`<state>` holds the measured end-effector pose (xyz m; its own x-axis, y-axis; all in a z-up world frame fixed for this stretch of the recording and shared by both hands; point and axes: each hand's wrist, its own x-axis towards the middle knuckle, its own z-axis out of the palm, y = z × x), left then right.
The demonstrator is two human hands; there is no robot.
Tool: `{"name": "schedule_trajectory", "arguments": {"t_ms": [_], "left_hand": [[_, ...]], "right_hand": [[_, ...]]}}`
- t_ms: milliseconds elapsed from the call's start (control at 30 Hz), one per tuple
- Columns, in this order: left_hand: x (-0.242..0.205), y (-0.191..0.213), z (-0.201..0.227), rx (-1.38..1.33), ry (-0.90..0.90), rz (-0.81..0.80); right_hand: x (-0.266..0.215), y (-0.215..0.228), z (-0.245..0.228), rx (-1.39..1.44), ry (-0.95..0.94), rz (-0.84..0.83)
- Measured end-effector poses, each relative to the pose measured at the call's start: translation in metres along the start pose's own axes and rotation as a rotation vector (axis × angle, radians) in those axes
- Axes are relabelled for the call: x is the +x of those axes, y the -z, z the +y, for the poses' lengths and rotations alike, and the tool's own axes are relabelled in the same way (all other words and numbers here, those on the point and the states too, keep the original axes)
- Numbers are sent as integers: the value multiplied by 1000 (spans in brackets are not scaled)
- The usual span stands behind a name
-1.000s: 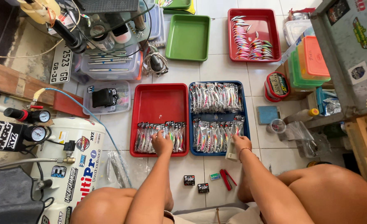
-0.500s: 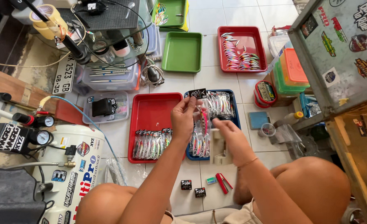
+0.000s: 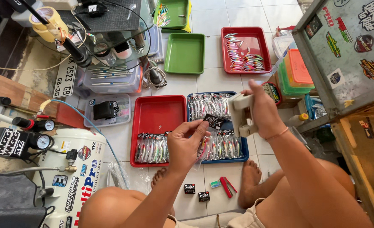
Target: The person places fishing lures into individual plastic bags and staples the bags closed using a handheld stapler.
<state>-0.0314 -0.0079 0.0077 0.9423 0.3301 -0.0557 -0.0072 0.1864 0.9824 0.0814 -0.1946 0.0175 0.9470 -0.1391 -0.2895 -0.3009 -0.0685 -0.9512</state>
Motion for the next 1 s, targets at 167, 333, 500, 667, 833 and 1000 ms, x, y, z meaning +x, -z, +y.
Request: {"name": "schedule_trajectory", "arguments": {"t_ms": [167,333,500,667,833,1000], "left_hand": [[-2,0,-13,53,-37,-11],[-11,-5,-16,97,-50,-16],[-11,-7,-22,64,-78,-23],[-11,-5,-31,71,-99,-21],[-13,-4,-28,57,-105,-46],[-15,-6,-27,20,-106,-47]], "right_hand": [[-23,3,20,-612,498,-51],[-36,7,32,-672,570,-53],[-50,-1,26,-734,685,-114],[-51,-7,30,-675,657,-140],[-52,-8,26,-676,660,-139],[-55,-9,24,-663,660,-134]]}}
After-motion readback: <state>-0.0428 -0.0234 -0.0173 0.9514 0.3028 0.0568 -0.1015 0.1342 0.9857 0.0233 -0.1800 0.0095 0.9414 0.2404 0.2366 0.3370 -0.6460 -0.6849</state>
